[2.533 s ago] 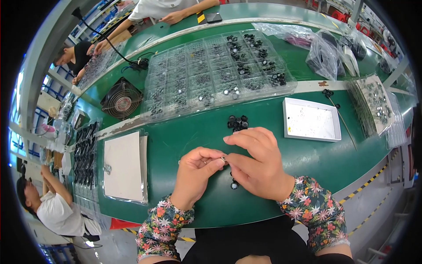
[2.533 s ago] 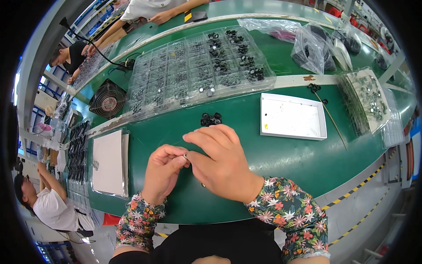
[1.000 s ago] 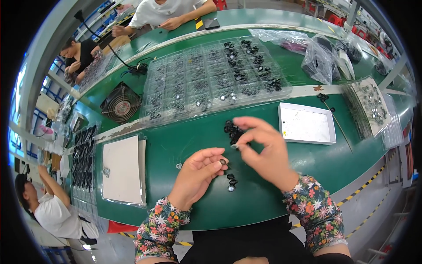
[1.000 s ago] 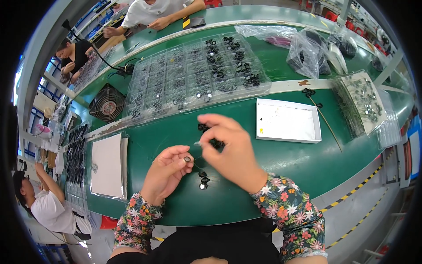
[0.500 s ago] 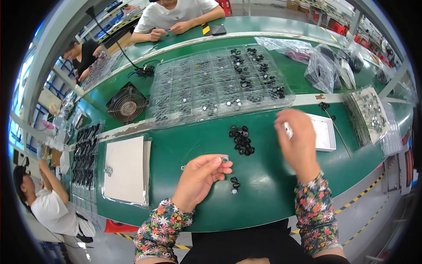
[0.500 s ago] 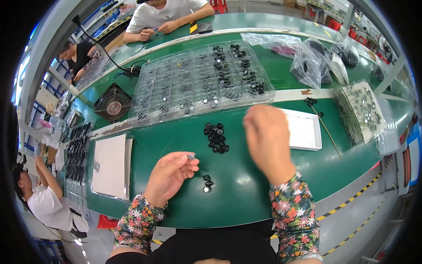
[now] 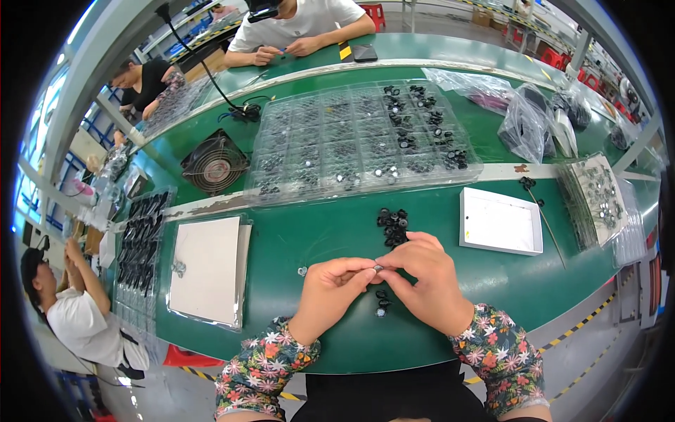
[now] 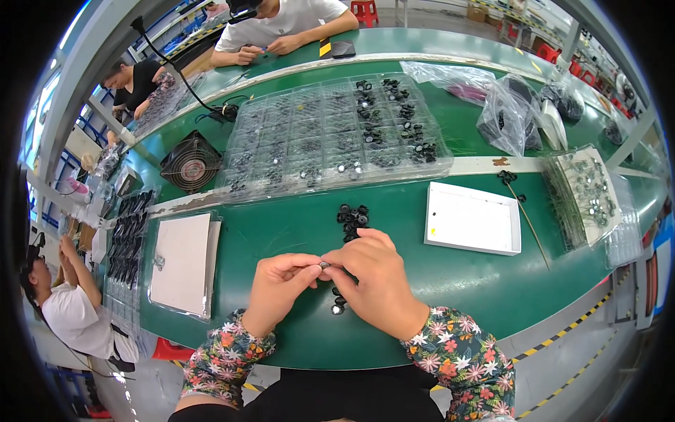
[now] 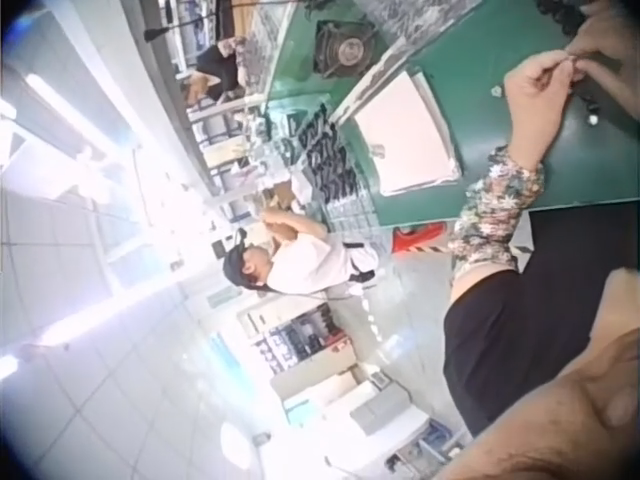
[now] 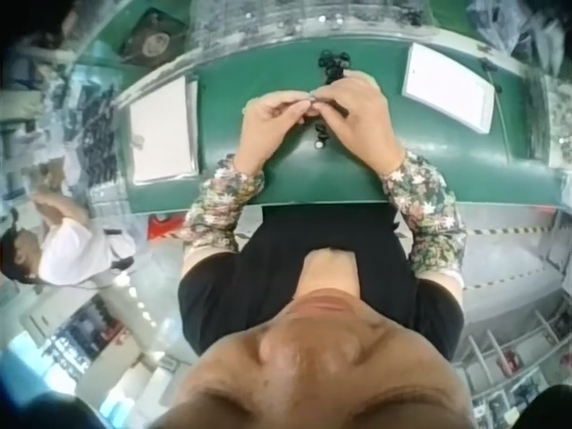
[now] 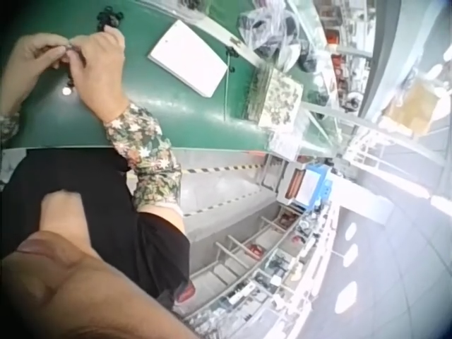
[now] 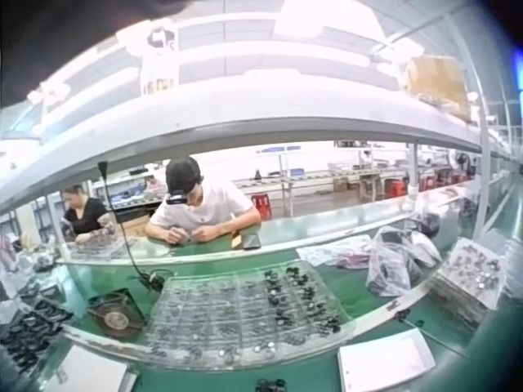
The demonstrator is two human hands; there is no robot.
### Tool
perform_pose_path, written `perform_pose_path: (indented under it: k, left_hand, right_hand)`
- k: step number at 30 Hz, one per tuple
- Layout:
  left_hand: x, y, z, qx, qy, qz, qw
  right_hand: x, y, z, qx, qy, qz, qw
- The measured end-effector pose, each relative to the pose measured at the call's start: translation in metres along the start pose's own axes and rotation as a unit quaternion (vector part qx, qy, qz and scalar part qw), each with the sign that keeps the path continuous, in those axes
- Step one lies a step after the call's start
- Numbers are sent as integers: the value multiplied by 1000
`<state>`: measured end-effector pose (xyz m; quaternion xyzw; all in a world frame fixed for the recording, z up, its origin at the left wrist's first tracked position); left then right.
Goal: The person assembles small black plastic components by hand, inserting white internal pieces into them at a factory workbench.
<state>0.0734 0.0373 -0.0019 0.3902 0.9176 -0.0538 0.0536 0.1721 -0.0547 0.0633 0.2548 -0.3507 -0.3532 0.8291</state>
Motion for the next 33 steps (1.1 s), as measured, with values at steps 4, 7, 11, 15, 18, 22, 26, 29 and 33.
perform_pose_path:
  k: [4,7,11,15,18,22,26,29,33]
  left_hand:
    - [5,-1,-5,-23,13,-17,1000]
    - [-7,2,19,139,-109,25,984]
    - [-7,-1,21,162,-144,30,976]
    - [-5,1,10,102,-128,15,986]
    - [-7,2,-3,5,-106,8,994]
    - [-3,-2,-12,-92,-29,-19,995]
    - [1,0,-17,-120,-27,-29,992]
    - [4,-1,-18,-134,8,-33,990]
    - [4,-4,-24,-133,55,-35,989]
  right_hand:
    - [-3,0,5,12,6,-11,1000]
    - [2,-2,9,63,-60,-19,996]
    - [2,-2,17,81,-63,-20,995]
    - [2,-1,11,41,-21,-25,999]
    - [-3,-3,-11,-115,56,-3,992]
    - [-10,-9,-23,-207,170,11,964]
    - [-11,-13,-28,-259,211,29,942]
    - [-10,-12,-21,-216,190,51,956]
    - [-8,-13,-18,-198,186,49,961]
Point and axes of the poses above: each hand's wrist, its own y-axis towards the middle knuckle, its own x-axis out of the back of the hand, z = x × y, the point moved 8 cm from there along y, towards the middle knuckle, and after that the axes turned 13 degrees about -z, right-handed, at the moved point
